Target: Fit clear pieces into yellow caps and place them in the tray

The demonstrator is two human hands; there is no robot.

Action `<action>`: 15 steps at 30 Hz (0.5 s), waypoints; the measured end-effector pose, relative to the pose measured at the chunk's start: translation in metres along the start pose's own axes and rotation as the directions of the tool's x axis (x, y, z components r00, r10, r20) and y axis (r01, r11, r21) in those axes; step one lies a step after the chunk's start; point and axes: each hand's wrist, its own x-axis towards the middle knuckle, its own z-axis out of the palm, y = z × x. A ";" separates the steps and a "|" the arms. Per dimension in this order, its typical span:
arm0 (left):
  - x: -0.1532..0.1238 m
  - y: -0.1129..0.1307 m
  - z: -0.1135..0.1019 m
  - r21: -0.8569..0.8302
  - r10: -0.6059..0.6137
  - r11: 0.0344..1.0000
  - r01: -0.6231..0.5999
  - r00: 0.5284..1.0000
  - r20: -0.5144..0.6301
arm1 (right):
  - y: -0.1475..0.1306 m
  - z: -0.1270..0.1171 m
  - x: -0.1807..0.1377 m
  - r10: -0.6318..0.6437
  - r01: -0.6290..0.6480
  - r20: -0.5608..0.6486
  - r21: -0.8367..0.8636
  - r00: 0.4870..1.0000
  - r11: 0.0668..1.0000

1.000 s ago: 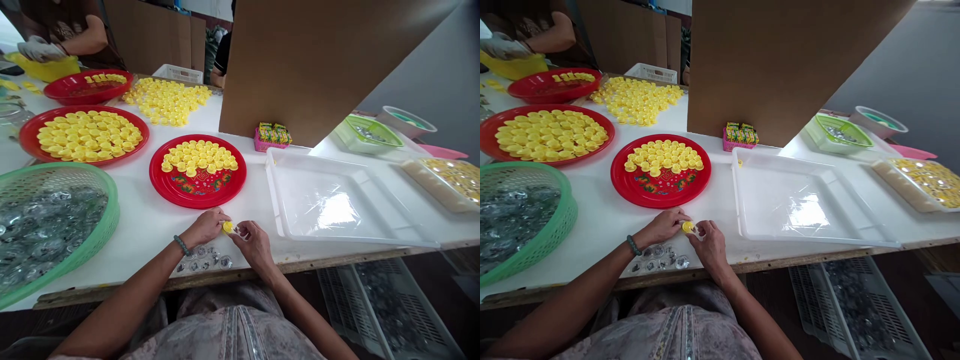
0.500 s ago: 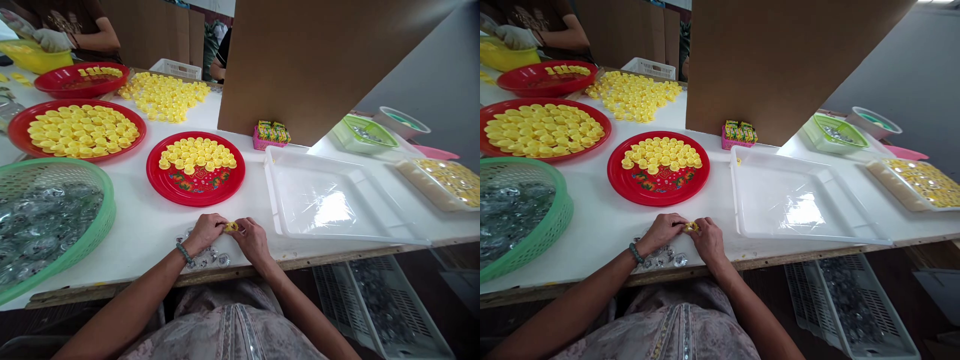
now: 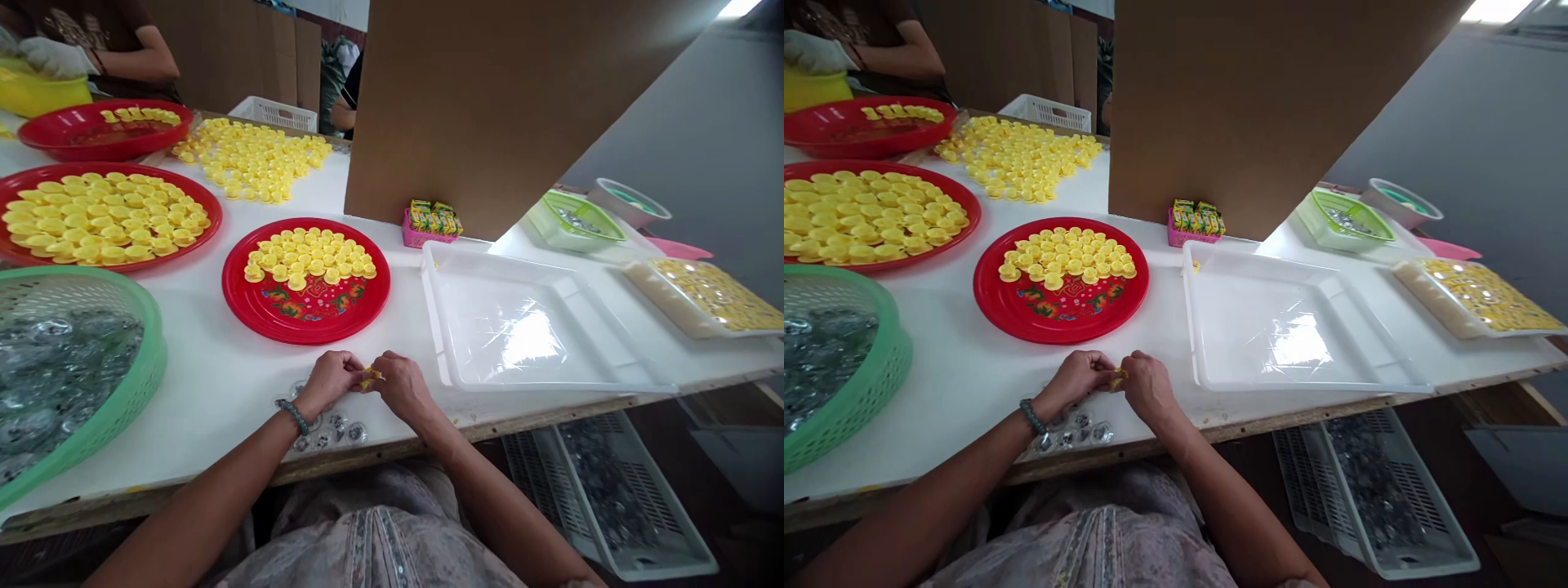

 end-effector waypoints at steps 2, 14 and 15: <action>0.002 0.001 0.001 -0.037 -0.045 0.998 0.046 0.999 0.015 | 0.000 -0.001 0.000 -0.003 0.003 0.001 -0.006 1.000 1.000; -0.014 0.021 0.000 0.347 0.055 0.937 -0.036 0.997 -0.046 | 0.006 -0.017 -0.033 -0.077 0.088 -0.177 0.058 0.981 0.994; -0.019 0.025 0.001 0.329 0.041 0.944 -0.021 0.998 -0.056 | 0.010 -0.029 -0.035 -0.075 0.095 -0.220 0.080 0.973 0.992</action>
